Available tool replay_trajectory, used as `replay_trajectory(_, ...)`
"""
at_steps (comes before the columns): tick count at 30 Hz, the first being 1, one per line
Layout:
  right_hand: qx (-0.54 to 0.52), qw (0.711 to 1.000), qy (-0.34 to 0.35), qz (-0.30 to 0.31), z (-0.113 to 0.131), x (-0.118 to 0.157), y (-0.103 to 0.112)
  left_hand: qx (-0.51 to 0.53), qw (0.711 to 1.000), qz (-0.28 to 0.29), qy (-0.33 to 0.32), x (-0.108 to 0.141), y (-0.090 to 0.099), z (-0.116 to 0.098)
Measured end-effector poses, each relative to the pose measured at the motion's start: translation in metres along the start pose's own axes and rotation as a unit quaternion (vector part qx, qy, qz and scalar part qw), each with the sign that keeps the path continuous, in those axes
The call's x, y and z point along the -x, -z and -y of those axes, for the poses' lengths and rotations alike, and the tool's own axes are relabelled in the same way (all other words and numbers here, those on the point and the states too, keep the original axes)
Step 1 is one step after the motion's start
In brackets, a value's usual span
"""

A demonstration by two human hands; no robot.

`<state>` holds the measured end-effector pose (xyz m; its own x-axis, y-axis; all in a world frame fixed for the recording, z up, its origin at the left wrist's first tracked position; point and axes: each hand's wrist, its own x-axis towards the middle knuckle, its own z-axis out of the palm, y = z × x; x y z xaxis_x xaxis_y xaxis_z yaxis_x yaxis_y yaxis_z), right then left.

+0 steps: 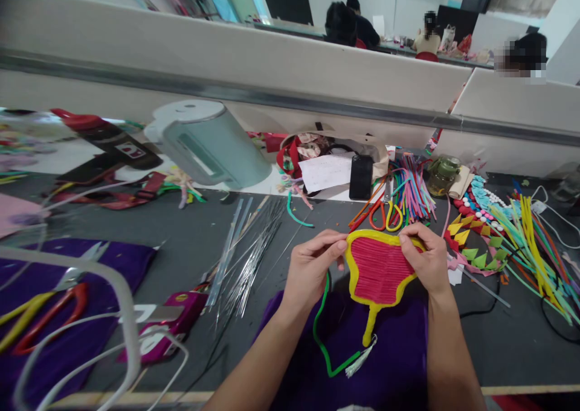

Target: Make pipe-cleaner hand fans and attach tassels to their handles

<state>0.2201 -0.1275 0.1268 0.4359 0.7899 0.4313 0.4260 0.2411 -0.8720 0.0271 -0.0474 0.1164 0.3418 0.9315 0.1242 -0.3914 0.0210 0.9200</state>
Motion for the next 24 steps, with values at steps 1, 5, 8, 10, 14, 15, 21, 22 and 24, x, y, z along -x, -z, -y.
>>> replay_trajectory(1,0.001,1.0,-0.004,-0.004,0.0,0.0,0.0,0.011,1.0,0.004,0.009,0.0,0.001,0.001)
replay_trajectory(5,-0.002,1.0,-0.014,-0.014,-0.003,0.001,0.001,0.039,0.998,0.008,0.052,0.005,0.007,0.009)
replay_trajectory(8,-0.005,1.0,-0.014,-0.021,-0.005,0.001,0.001,0.035,0.996,0.01,0.083,0.016,0.014,0.019)
replay_trajectory(10,-0.007,1.0,-0.012,-0.023,-0.006,0.001,0.001,0.025,0.994,0.017,0.105,0.025,0.019,0.027)
replay_trajectory(14,-0.011,1.0,-0.01,-0.022,-0.004,0.0,0.0,0.007,0.99,0.015,0.14,0.043,0.024,0.04)
replay_trajectory(15,-0.01,1.0,-0.009,-0.022,-0.004,0.0,-0.001,0.006,0.989,0.011,0.145,0.046,0.025,0.041)
replay_trajectory(21,0.003,1.0,-0.008,-0.023,-0.003,0.0,-0.001,0.02,0.989,0.008,0.146,0.043,0.022,0.04)
replay_trajectory(22,0.003,1.0,-0.009,-0.023,-0.003,0.001,-0.001,0.018,0.99,0.007,0.14,0.042,0.021,0.039)
replay_trajectory(24,0.002,1.0,-0.008,-0.024,-0.003,0.001,0.0,-0.012,0.994,0.0,0.106,0.04,0.019,0.037)
